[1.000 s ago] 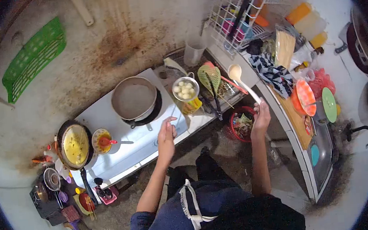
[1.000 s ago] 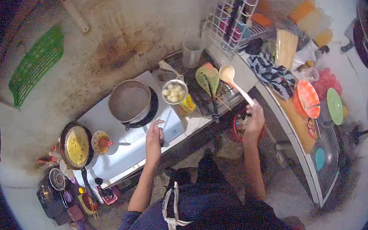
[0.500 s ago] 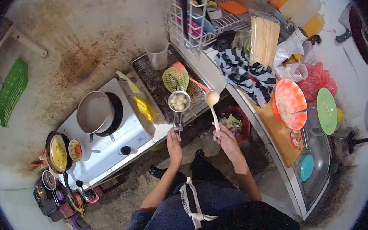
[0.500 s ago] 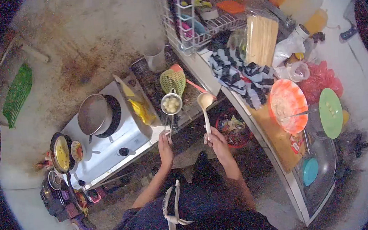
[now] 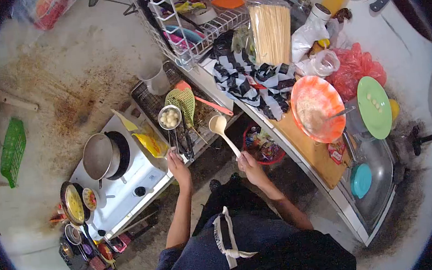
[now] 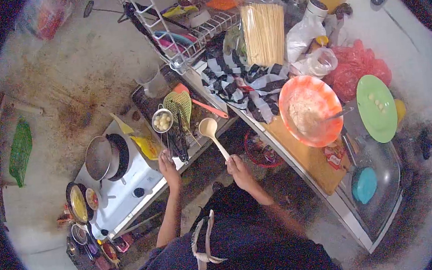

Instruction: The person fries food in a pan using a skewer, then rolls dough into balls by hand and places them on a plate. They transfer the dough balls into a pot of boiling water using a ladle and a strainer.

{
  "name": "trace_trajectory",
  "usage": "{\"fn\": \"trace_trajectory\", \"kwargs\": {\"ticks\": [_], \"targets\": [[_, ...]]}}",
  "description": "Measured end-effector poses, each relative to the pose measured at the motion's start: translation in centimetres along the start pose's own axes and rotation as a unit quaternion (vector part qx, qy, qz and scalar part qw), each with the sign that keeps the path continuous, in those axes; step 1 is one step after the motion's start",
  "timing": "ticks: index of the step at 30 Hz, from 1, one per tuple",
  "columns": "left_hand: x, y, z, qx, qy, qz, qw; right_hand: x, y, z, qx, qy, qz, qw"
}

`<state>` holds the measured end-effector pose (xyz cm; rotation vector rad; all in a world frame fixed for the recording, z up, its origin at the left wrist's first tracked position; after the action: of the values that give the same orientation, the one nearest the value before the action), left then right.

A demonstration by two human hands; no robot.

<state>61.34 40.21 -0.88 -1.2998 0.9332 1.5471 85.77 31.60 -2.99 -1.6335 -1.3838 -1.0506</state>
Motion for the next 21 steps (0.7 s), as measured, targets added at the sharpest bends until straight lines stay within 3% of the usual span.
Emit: {"fn": "trace_trajectory", "kwargs": {"ticks": [9, 11, 13, 16, 21], "targets": [[-0.8, 1.1, -1.1, 0.013, 0.004, -0.078, 0.997, -0.7, -1.4, -3.3, -0.010, -0.037, 0.062, 0.997], [-2.2, 1.4, -1.8, 0.041, 0.006, -0.010, 0.999, 0.3, -1.8, -3.9, -0.004, 0.001, 0.082, 0.997], [-4.6, 0.9, -2.4, 0.056, 0.040, -0.061, 0.996, 2.5, -1.1, -5.2, -0.017, 0.019, 0.037, 0.999], [-8.8, -0.5, -1.8, 0.117, 0.025, -0.084, 0.989, 6.4, -0.9, -8.8, 0.036, 0.024, 0.094, 0.995], [-13.0, -5.4, -1.6, 0.275, 0.003, -0.143, 0.951, 9.5, 4.2, -16.6, -0.039, 0.023, 0.134, 0.990]]}}
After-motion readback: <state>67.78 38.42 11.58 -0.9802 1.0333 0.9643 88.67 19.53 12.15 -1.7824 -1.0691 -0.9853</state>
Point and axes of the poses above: each hand's wrist, its own z-axis towards the middle knuckle, its own y-axis out of the back of the hand, x = y × z, the point moved 10 cm from there along z, towards the middle knuckle, and after that the axes turned 12 degrees about -y, right-handed, at the moved point
